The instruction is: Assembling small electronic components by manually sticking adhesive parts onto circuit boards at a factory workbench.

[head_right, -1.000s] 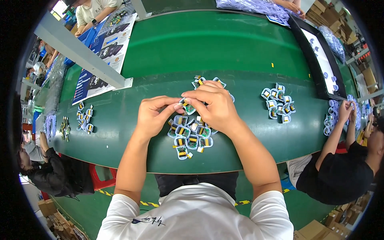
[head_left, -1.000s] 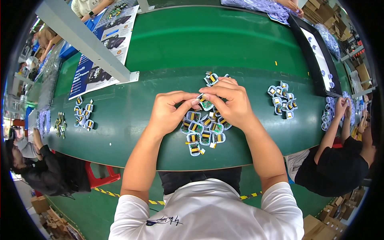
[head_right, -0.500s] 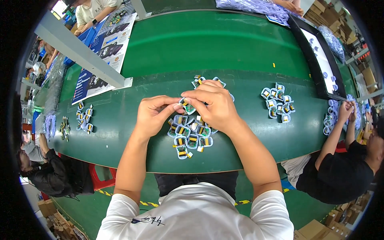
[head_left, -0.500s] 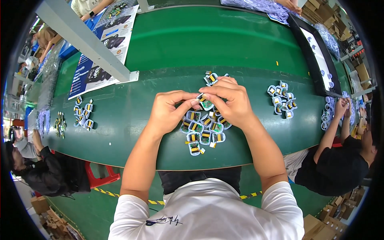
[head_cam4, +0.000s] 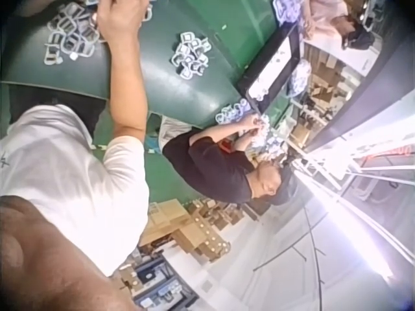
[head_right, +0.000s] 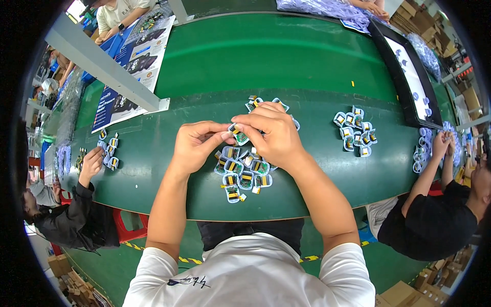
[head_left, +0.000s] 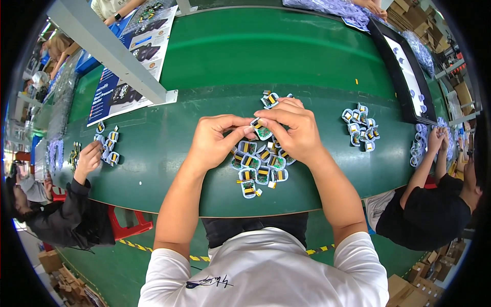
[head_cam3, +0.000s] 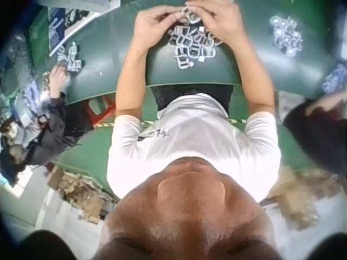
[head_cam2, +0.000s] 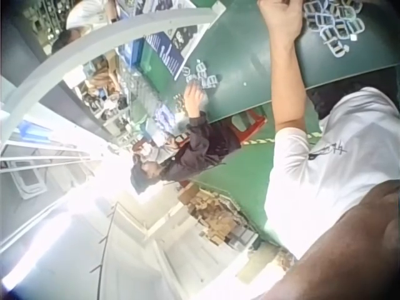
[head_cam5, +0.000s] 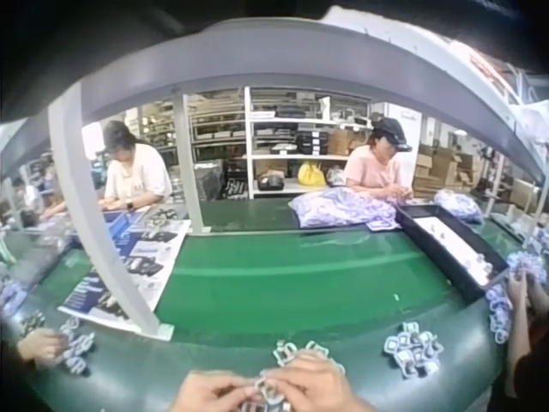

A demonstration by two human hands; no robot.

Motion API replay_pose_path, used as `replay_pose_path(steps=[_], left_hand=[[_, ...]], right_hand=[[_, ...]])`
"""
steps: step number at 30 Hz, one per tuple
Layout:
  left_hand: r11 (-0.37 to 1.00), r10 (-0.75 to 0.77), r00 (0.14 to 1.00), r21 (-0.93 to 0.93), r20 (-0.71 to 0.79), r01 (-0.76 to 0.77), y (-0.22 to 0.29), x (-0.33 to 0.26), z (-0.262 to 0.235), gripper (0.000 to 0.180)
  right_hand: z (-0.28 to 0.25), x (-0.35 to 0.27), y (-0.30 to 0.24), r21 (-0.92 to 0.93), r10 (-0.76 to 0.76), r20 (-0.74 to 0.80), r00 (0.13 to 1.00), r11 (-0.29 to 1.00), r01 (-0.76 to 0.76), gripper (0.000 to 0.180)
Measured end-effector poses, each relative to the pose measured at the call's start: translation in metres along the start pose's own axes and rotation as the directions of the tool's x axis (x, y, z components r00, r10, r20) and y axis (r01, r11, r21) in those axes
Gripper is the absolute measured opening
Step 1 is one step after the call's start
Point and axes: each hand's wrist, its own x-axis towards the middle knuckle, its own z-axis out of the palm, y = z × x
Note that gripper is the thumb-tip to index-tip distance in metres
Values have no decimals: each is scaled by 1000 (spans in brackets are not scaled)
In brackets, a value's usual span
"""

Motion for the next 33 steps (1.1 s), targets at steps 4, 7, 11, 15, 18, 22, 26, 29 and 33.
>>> replay_pose_path(steps=[4,7,11,15,18,22,26,29,33], left_hand=[[1000,-5,1000,11,-7,5,0,0,1,16],[999,-29,1000,-25,-11,29,-1,0,1,15],[999,-46,999,-30,-19,45,-1,-1,2,15],[997,-44,999,-63,-27,43,-3,-1,2,15],[996,-58,998,-70,-27,56,-3,-1,3,15],[998,-58,998,-40,-6,58,-1,-1,0,15],[999,-47,999,-26,1,47,0,-1,-1,15],[999,-37,999,19,4,36,2,-1,0,13],[1000,6,1000,24,-13,-5,0,0,1,13]], right_hand=[[1,-1,1,3,-38,-17,999,999,38,13],[3,-1,1,9,-52,-32,998,999,52,14],[3,-1,1,1,-67,-45,997,998,67,14],[2,0,1,-9,-77,-48,996,997,77,14],[1,0,1,-1,-61,-43,997,998,61,15],[0,1,2,8,-76,-23,997,997,76,14],[0,0,1,10,-83,-20,996,997,83,14],[2,1,0,22,-83,-34,996,996,84,14],[2,1,0,20,-99,-47,994,995,100,14]])
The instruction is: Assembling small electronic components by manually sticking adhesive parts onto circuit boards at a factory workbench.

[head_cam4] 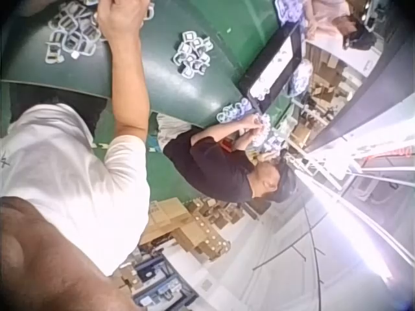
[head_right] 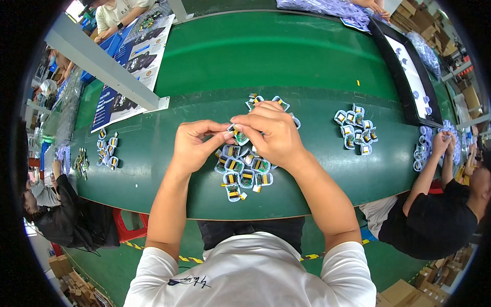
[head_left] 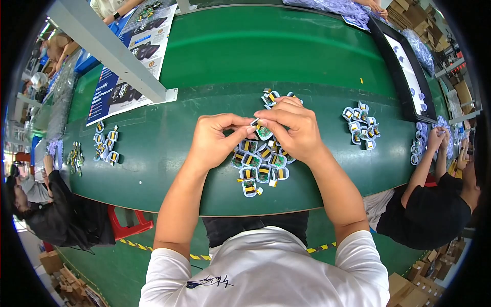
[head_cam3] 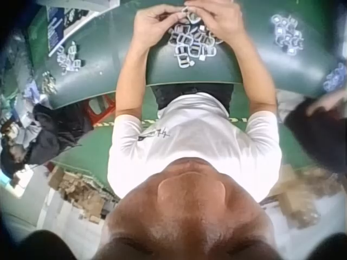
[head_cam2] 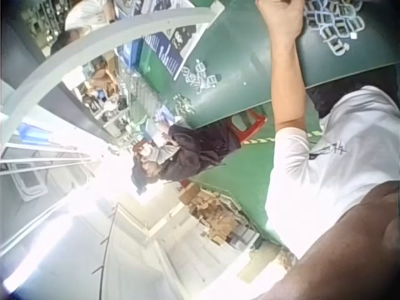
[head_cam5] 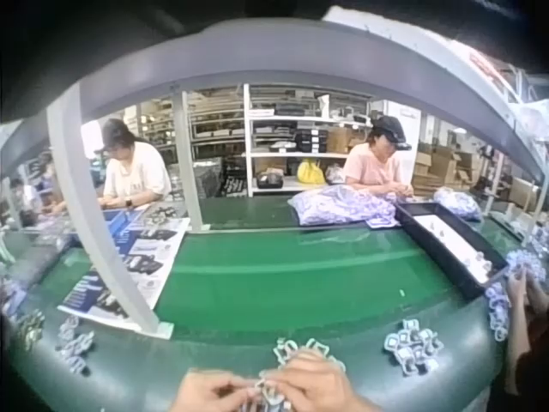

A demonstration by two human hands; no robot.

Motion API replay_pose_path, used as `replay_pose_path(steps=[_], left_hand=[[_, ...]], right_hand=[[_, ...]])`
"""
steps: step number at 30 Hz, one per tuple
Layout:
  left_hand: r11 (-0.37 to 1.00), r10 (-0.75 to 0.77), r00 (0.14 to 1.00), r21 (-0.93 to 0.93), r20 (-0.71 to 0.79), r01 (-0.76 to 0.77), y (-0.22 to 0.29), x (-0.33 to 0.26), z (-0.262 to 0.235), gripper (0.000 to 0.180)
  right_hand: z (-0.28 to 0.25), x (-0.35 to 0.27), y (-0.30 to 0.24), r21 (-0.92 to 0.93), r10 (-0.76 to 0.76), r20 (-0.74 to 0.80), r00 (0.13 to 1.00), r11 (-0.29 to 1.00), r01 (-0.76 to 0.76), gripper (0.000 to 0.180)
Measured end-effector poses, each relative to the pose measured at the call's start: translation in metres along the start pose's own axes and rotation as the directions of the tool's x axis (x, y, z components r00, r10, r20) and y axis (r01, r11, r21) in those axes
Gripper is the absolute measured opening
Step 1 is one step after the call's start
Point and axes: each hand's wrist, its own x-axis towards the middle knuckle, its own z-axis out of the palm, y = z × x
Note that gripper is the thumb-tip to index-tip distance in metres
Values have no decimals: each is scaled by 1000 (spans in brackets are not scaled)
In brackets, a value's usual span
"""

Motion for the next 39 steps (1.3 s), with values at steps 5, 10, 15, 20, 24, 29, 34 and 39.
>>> replay_pose_path(steps=[5,10,15,20,24,29,34,39], left_hand=[[991,92,995,-92,-37,-95,-6,3,7,15],[949,-167,986,-276,-27,153,-3,3,3,17],[962,-228,974,-151,7,227,-2,4,1,19],[960,-235,972,-153,22,236,-5,5,-3,20],[960,-183,978,-235,-100,155,-9,10,-9,21],[925,-181,973,-362,-146,118,-9,16,-7,23],[895,-222,965,-422,-139,145,-9,15,-10,23],[847,-245,964,-507,-107,159,-4,8,-10,25]], right_hand=[[13,-5,-3,-39,74,-84,994,996,-77,18],[5,1,-4,-133,-17,-41,999,991,12,18],[-3,6,-4,-207,-183,146,972,955,210,19],[-5,11,0,-122,-100,148,984,985,118,11],[-22,24,31,-176,223,-38,974,958,-226,7],[-58,20,121,-621,176,-89,980,760,-193,15],[-53,15,109,-719,155,-29,987,683,-129,22],[-26,18,20,-301,-90,84,992,947,112,33]])
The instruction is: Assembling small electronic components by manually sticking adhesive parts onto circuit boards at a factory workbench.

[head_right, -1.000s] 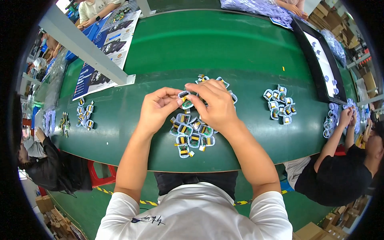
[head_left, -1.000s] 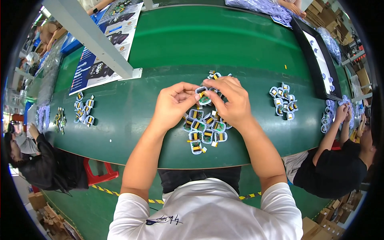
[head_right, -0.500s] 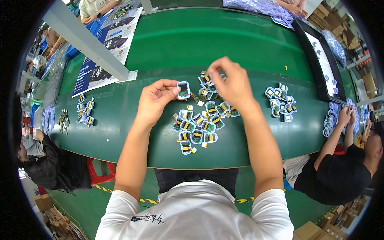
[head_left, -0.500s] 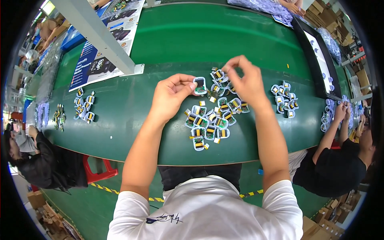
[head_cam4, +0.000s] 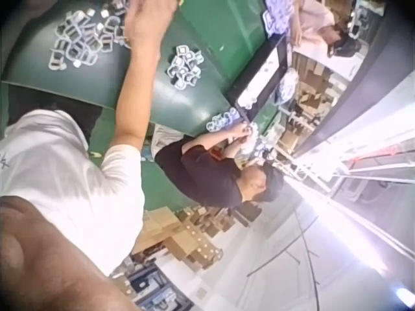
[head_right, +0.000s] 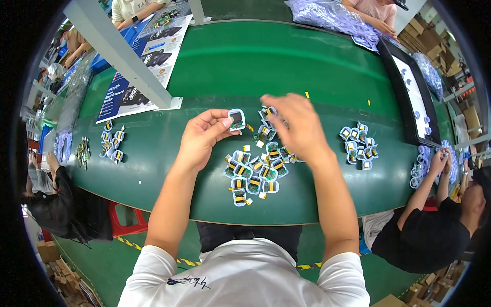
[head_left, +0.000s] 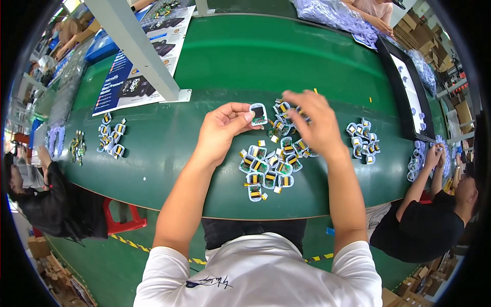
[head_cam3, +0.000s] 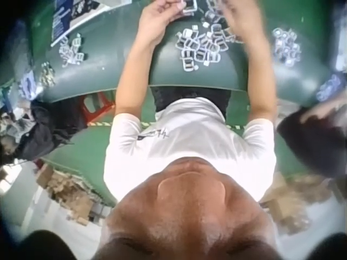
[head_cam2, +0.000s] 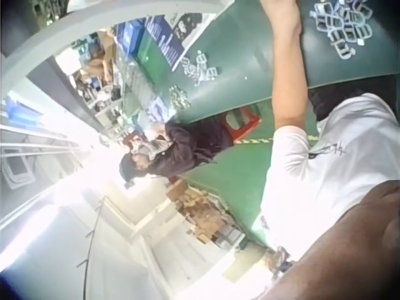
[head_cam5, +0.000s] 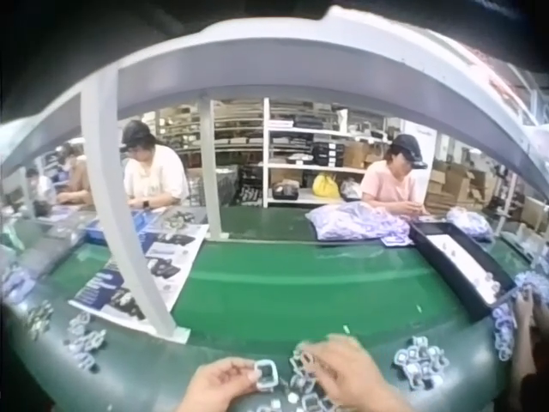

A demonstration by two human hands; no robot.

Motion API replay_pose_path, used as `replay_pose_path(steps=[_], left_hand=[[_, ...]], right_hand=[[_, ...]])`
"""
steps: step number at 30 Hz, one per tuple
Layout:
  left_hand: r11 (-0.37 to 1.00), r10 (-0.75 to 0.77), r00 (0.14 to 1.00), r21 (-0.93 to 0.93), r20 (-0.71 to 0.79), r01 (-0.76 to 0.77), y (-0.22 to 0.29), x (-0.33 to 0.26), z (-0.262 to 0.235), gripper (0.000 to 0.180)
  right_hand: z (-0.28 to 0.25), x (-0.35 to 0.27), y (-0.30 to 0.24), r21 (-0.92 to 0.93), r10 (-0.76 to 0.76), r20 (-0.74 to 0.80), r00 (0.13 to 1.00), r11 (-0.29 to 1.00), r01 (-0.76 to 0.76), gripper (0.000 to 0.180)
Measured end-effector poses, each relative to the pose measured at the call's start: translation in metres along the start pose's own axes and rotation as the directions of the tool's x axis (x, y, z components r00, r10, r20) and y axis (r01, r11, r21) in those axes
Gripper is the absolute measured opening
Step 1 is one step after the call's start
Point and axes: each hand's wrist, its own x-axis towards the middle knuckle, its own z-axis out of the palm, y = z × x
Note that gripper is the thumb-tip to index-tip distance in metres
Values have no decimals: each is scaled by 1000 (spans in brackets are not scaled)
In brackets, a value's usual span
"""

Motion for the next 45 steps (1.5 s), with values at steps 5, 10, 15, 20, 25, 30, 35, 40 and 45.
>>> replay_pose_path(steps=[5,10,15,20,25,30,35,40,45], left_hand=[[997,-27,998,-65,50,30,2,0,3,26],[996,-36,996,-76,79,42,0,0,0,26],[998,-55,996,-28,75,57,2,0,5,27],[1000,-26,997,-2,66,26,-2,0,3,26],[1000,-22,998,14,58,21,-2,1,5,24],[999,6,999,44,32,-7,-4,1,5,23],[993,51,999,104,3,-51,-9,3,3,22],[962,108,994,253,5,-106,-11,0,8,21],[936,144,989,322,22,-143,-9,-5,13,19]], right_hand=[[9,0,-20,97,-127,15,992,987,125,34],[9,-3,-21,172,-96,6,995,981,94,28],[17,-10,-21,243,-68,-17,998,968,70,26],[20,-11,-34,506,274,-6,962,830,-233,17],[15,-15,-26,529,212,85,974,819,-224,21],[18,-19,-25,605,244,138,960,747,-277,25],[8,-15,-30,539,168,188,968,806,-245,28],[13,-14,-32,540,106,104,989,829,-146,26],[14,-14,-34,536,93,116,989,832,-142,20]])
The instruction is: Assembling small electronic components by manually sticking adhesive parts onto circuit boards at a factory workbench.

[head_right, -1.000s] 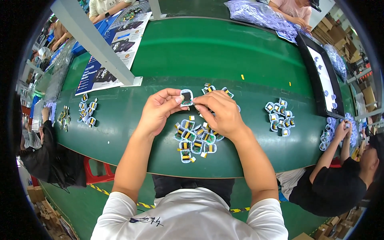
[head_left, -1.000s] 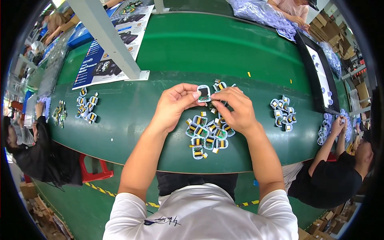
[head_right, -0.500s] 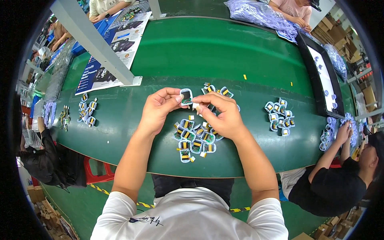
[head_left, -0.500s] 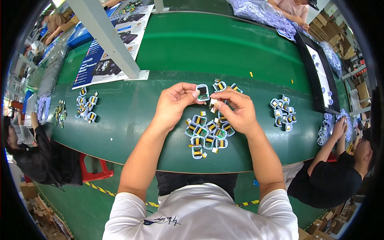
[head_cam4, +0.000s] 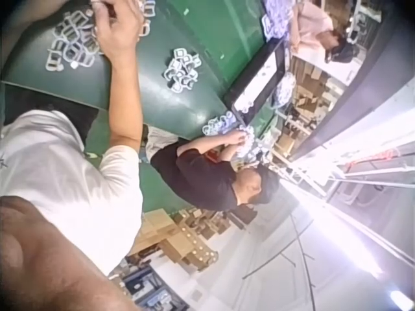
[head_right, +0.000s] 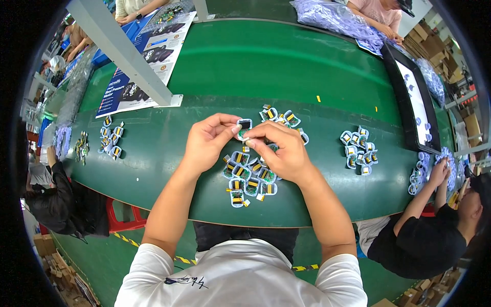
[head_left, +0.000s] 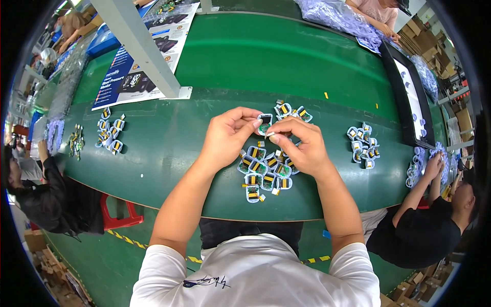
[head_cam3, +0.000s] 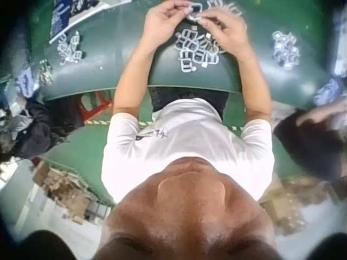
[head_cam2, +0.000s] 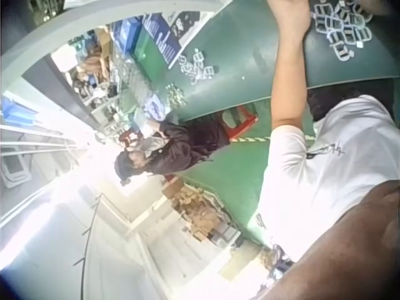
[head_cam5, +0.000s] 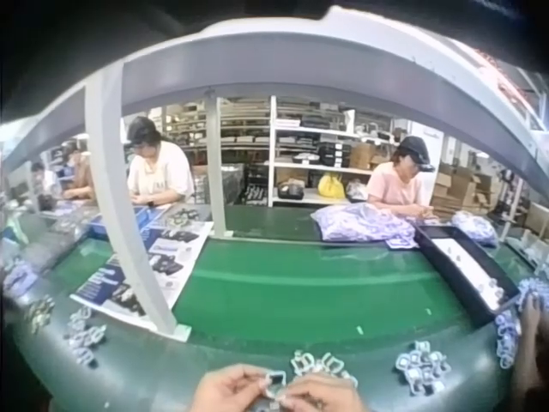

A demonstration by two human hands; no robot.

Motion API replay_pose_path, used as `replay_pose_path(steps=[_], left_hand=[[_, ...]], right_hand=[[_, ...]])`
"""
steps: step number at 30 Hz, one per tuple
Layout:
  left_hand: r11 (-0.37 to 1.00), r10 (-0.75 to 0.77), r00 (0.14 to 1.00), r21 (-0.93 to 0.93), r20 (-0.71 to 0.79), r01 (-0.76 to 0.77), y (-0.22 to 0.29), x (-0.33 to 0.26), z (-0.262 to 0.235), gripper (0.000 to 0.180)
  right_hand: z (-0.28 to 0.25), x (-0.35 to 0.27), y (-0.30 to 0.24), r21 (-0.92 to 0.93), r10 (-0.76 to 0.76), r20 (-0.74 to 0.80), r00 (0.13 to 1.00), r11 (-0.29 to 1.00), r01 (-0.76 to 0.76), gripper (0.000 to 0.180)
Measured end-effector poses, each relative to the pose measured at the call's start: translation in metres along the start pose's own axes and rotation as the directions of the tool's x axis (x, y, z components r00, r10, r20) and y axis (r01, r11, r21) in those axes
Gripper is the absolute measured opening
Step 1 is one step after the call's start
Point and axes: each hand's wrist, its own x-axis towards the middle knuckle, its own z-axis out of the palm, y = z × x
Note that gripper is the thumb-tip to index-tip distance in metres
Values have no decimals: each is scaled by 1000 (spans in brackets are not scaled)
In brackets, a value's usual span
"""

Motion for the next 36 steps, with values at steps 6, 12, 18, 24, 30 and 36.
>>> replay_pose_path(steps=[6,12,18,24,30,36], left_hand=[[992,-122,984,2,131,123,5,2,-4,23],[994,-109,982,10,153,109,5,0,-4,25],[988,-141,970,86,197,126,7,1,-7,27],[991,-133,971,16,200,133,8,-1,-4,27],[991,-116,979,-40,165,124,10,-1,-3,27],[996,-59,995,-68,86,65,8,1,-8,27]], right_hand=[[3,-5,5,128,299,-131,945,950,-283,17],[4,0,0,-305,20,-164,986,950,-70,13],[2,0,1,-473,-80,-86,993,880,30,14],[5,-1,3,-507,-111,-144,983,862,23,16],[4,0,1,-275,2,-212,977,959,-62,13],[-12,-1,1,-322,-65,-121,991,947,23,14]])
